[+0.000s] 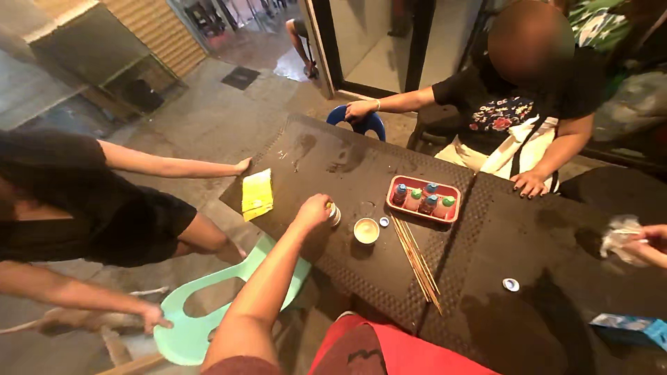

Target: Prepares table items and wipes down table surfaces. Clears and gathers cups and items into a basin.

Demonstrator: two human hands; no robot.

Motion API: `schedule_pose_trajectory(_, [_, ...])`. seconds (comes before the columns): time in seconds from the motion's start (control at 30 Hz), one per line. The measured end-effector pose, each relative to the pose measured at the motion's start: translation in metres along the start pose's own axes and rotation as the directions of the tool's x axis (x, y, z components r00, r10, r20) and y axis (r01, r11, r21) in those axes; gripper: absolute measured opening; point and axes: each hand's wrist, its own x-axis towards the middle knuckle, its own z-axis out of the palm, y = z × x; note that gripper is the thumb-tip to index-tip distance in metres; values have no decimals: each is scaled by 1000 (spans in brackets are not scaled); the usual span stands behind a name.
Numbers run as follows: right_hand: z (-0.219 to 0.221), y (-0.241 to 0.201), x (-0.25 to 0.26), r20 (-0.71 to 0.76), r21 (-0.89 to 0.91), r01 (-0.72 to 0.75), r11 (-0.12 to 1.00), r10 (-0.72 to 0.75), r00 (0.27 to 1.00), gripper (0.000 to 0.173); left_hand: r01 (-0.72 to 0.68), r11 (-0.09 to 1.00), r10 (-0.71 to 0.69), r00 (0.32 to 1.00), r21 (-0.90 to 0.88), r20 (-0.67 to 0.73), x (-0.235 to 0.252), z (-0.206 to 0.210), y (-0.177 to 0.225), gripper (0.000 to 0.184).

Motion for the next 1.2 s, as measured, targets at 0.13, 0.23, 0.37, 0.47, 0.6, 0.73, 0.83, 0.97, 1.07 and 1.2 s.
schedule_pose_trajectory(0.13, [74,-75,-21,7,150,106,983,-109,994,29,-140,988,130,979,58,158,32,15,-28,35])
schedule_pose_trajectory(0.23, [133,-120,-30,86,275,119,954,-148,985,25,-189,982,188,962,-18,199,35,9,-37,39])
schedule_pose_trajectory(0.37, [198,-165,-37,182,380,98,920,-178,967,21,-252,941,284,951,-225,123,36,1,-51,40])
schedule_pose_trajectory(0.47, [235,-187,-40,278,354,88,931,-195,941,21,-281,919,310,948,-279,67,34,-10,-57,34])
schedule_pose_trajectory(0.6, [274,-225,-45,506,354,67,933,-251,825,21,-398,819,440,898,-415,8,13,-17,-54,42])
schedule_pose_trajectory(0.73, [308,-256,-45,643,486,72,871,-412,646,21,-388,634,682,688,-669,247,-40,2,-26,70])
schedule_pose_trajectory(0.83, [324,-279,-40,573,311,194,930,-347,742,21,-207,593,704,602,-779,376,-63,33,-19,59])
schedule_pose_trajectory(0.97, [332,-315,-47,416,-37,196,980,-163,894,43,231,363,437,814,-903,384,-74,51,-11,30])
schedule_pose_trajectory(1.07, [345,-317,-64,320,18,335,942,-323,891,58,384,163,262,871,-909,415,-74,46,-11,25])
schedule_pose_trajectory(1.2, [368,-308,-72,198,-33,467,884,-452,870,36,456,149,283,831,-878,480,-70,40,-24,28])
